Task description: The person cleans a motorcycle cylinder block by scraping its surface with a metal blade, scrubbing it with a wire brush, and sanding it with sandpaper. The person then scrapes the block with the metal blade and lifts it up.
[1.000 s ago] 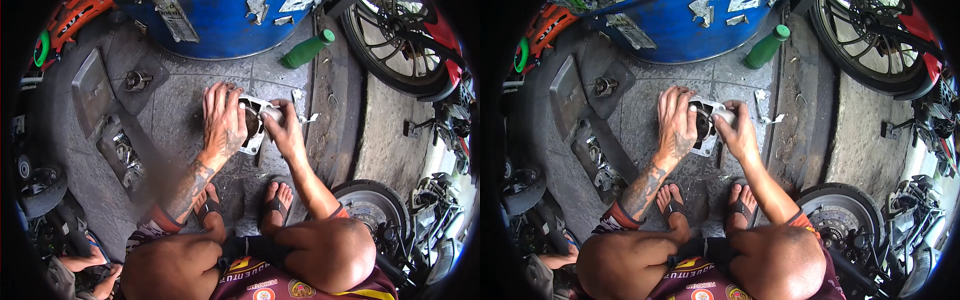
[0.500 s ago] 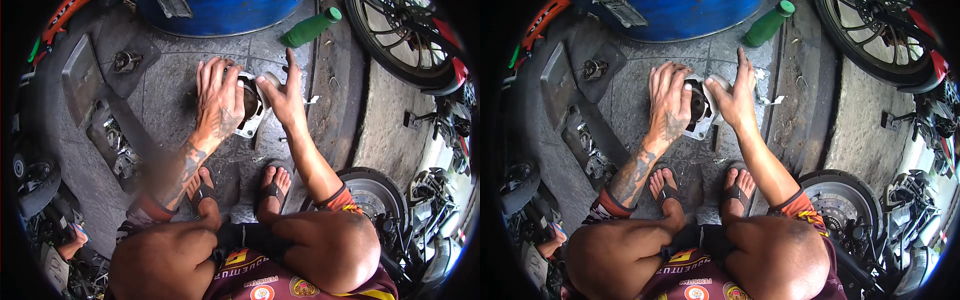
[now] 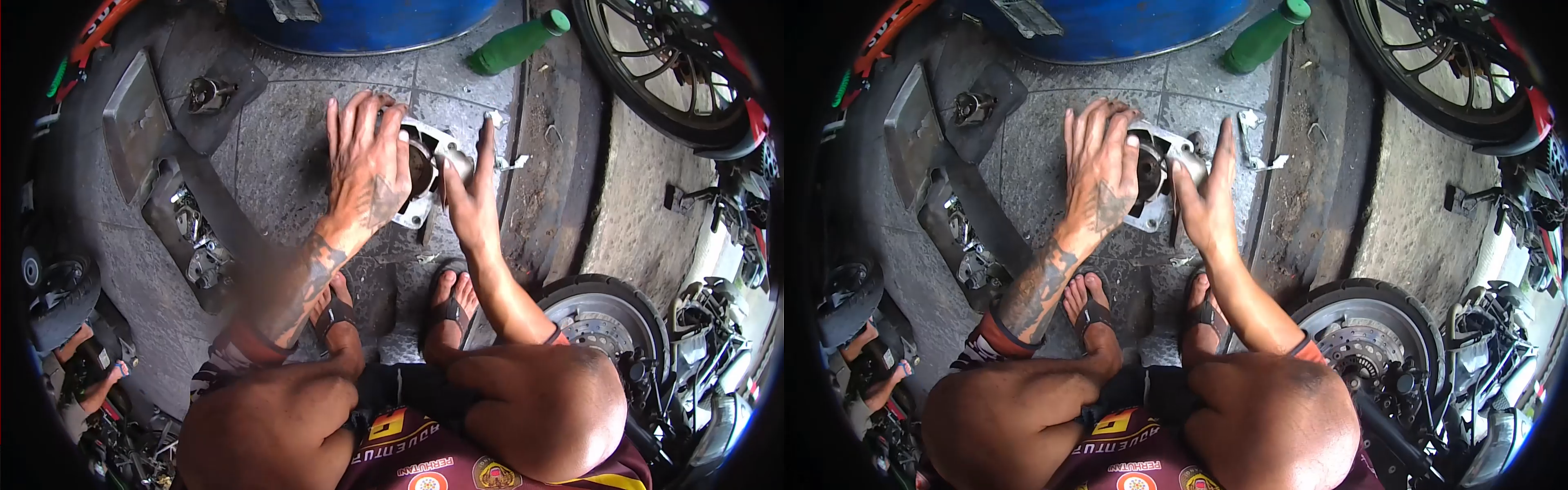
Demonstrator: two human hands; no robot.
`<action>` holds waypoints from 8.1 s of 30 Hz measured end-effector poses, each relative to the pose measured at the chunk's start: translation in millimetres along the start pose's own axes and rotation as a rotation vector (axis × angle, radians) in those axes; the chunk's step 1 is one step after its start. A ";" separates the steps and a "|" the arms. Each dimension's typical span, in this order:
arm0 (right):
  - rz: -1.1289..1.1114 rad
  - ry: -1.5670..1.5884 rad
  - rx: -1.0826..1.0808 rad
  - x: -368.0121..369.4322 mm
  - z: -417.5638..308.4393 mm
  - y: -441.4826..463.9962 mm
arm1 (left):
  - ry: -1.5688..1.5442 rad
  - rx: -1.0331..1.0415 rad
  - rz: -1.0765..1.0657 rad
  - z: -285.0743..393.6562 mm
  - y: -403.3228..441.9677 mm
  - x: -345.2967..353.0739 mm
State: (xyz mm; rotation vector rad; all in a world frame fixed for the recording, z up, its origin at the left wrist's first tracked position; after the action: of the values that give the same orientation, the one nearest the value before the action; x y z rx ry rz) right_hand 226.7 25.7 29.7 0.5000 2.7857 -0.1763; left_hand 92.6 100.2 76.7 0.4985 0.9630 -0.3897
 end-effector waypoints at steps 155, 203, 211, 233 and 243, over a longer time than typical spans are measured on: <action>-0.725 -1.001 -0.389 70.7 49.5 -130.7 | 0.031 0.056 -0.421 -13.7 -204.1 58.3; -0.304 -0.491 -0.140 -39.4 -39.7 20.0 | -0.032 0.169 -0.015 3.9 -40.7 -21.7; -0.302 -0.480 -0.215 -37.7 -44.2 22.1 | 0.017 0.108 -0.078 0.5 -34.3 -4.1; -0.287 -0.515 -0.291 -39.8 -38.1 23.7 | 0.006 0.109 -0.075 -1.9 -33.3 -3.6; -0.250 -0.426 -0.288 -39.2 -37.8 24.6 | 0.002 0.130 -0.039 -2.4 -36.1 -0.7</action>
State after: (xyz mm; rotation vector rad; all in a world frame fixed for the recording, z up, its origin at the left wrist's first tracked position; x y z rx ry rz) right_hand 260.2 42.6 76.3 0.0336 2.3886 0.0609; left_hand 71.7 72.0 67.9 0.5990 0.9541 -0.4898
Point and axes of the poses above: each hand's wrist, its own y-axis towards the middle knuckle, its own x-axis out of the palm, z = x × y, the point moved 6 cm from there along y, towards the middle knuckle, and after that the axes turned 4 degrees about -z, right-handed, at the moved point
